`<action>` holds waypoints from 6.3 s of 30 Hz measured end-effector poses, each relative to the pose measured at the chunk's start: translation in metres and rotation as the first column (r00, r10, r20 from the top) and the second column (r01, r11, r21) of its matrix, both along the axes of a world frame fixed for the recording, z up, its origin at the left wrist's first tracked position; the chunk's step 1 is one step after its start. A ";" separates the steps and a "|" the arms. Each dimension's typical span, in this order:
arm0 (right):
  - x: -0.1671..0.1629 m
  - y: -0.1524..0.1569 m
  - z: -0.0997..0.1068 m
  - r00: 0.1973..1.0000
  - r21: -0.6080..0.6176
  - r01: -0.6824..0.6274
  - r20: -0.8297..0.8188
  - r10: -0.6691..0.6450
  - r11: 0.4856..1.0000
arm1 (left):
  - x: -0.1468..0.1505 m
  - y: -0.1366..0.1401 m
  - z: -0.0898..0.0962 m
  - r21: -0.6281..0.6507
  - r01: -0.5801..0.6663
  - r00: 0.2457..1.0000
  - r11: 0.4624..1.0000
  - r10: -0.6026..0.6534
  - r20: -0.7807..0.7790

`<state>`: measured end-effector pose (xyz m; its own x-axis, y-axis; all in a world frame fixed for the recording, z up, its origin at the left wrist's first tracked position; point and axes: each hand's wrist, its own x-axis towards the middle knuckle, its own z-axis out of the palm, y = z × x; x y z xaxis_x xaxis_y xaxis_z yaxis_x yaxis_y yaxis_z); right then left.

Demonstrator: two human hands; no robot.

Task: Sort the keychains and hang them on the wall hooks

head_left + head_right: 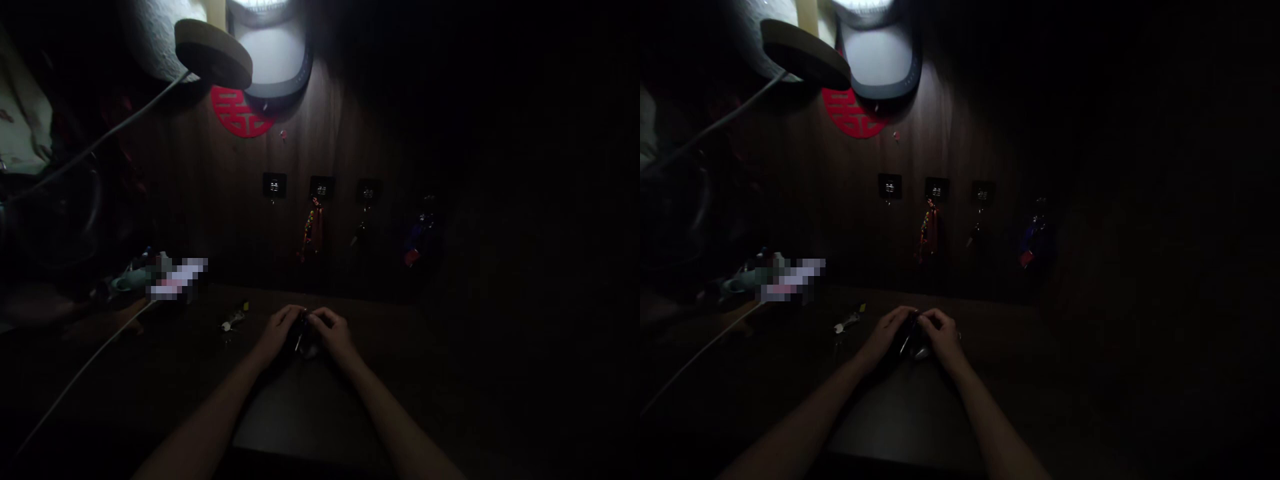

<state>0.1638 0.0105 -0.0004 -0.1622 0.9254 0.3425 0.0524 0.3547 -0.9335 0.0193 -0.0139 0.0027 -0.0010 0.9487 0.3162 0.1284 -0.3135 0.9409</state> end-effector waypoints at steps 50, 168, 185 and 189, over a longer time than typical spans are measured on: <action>0.016 0.029 0.064 0.866 -0.101 0.096 -0.481 -0.133 0.990 | 0.003 0.008 -0.008 -0.169 0.138 0.975 0.976 -0.103 0.198; 0.015 -0.004 0.017 0.998 0.152 0.054 0.006 -0.056 0.987 | 0.007 -0.003 -0.002 0.023 -0.096 0.994 0.995 0.098 -0.057; 0.008 0.001 0.003 0.998 0.084 -0.038 0.057 0.034 0.996 | 0.009 -0.001 0.002 -0.071 -0.152 0.978 0.986 0.160 0.133; 0.010 -0.001 0.007 0.999 0.118 0.013 0.050 -0.019 0.993 | 0.011 -0.003 0.005 -0.032 -0.145 0.986 0.989 0.147 0.079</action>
